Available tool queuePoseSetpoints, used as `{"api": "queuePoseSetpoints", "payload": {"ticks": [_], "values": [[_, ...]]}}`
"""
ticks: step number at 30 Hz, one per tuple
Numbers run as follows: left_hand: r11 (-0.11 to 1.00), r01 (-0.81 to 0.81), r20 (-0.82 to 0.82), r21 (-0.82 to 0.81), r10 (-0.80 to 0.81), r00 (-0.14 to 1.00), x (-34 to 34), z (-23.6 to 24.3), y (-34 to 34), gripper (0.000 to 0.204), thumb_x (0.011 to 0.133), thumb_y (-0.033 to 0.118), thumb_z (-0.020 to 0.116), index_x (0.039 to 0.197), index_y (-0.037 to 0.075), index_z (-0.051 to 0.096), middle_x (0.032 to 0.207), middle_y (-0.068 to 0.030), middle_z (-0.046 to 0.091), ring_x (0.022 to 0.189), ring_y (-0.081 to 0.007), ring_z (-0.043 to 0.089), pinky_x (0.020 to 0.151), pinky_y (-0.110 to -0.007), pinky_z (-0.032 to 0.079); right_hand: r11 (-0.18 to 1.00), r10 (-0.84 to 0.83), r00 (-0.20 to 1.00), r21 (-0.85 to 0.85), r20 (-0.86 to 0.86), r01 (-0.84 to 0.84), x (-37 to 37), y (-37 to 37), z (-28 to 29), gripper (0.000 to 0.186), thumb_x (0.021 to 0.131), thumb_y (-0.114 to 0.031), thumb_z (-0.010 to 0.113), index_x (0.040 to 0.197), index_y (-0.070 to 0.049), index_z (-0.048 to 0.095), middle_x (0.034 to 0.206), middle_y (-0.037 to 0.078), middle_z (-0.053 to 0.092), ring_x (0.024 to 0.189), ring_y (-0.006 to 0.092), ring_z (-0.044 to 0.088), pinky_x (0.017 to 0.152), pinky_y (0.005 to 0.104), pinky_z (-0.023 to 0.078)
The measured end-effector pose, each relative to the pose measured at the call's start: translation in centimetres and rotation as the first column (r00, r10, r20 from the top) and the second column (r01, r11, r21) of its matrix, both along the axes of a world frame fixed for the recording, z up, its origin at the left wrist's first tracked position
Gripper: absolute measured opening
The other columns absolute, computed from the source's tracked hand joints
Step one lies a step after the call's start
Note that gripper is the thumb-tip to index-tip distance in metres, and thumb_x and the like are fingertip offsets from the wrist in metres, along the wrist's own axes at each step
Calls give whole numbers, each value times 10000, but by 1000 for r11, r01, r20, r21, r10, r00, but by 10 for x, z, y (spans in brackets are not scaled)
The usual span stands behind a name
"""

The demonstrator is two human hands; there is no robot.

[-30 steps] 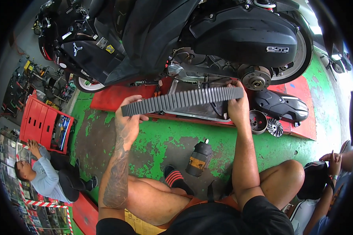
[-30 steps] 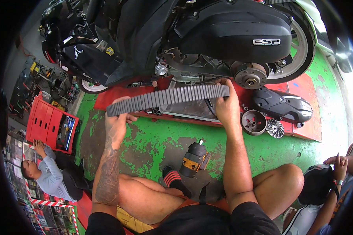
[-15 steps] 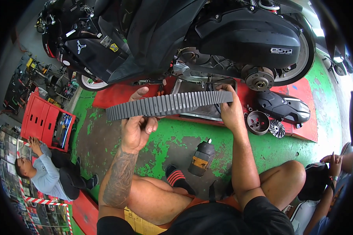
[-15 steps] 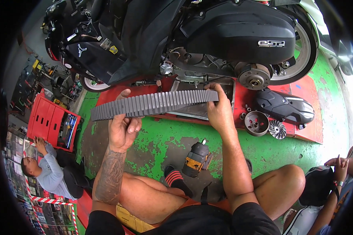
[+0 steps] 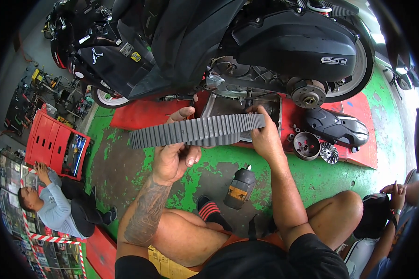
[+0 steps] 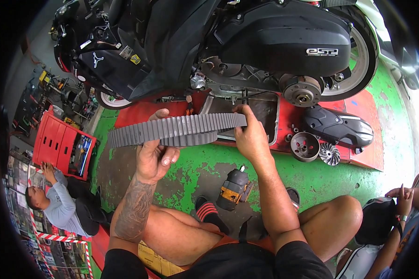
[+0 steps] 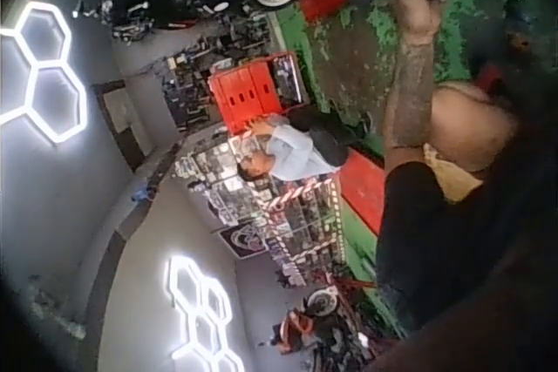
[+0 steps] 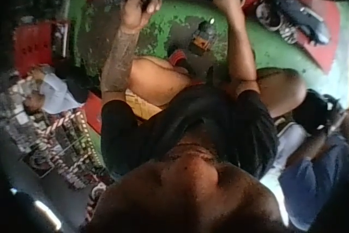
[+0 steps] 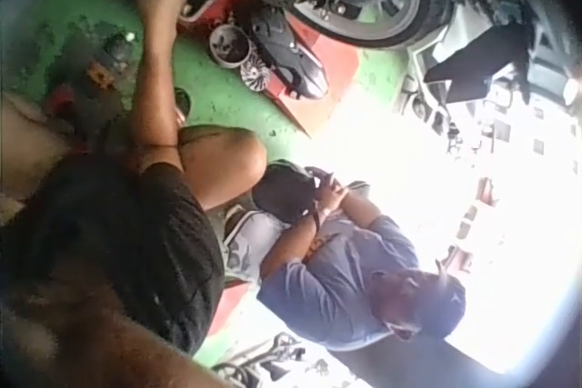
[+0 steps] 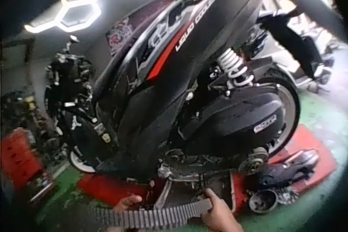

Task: Servicing and inspecting the CVT transmission components, including the drive belt and pulleys, on a motorcycle.

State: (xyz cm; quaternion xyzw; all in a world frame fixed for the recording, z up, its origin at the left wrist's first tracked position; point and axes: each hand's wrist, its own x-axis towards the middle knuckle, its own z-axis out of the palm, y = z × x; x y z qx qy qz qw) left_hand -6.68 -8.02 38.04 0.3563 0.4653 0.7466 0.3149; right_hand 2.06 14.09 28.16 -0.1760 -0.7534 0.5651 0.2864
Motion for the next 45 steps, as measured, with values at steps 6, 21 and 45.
{"api": "queuePoseSetpoints", "payload": {"ticks": [6, 21, 45], "values": [[996, -84, 35, -16, 85, 996, 13, 5, 11, 476, 1001, 214, 604, 1397, 15, 432, 1032, -117, 671, 541, -117, 564, 493, -237, 453, 998, 9, 998, 62, 66, -13, -11, -15, -22, 407, 870, -84, 619, 1267, -119, 535, 983, 253, 696, 978, 445, 656, 859, 499, 511], [979, -111, -205, -173, 74, 976, 15, 3, 17, 469, 990, 195, 577, 1400, 9, 445, 1180, -89, 623, 570, -143, 585, 495, -260, 475, 977, 116, 973, 156, 200, -148, -18, -43, -42, 496, 916, -161, 637, 1376, -59, 480, 978, 283, 683, 958, 463, 648, 842, 538, 502], [395, -498, 74, -772, 834, 547, -107, -200, -314, 308, 1064, 311, 440, 1334, 169, 396, 866, -131, 728, 636, -154, 667, 533, -302, 534, 765, 471, 782, 252, 408, -592, -28, -128, -120, 382, 896, -282, 679, 1222, -92, 615, 961, 126, 744, 925, 350, 695, 814, 453, 549]]}}
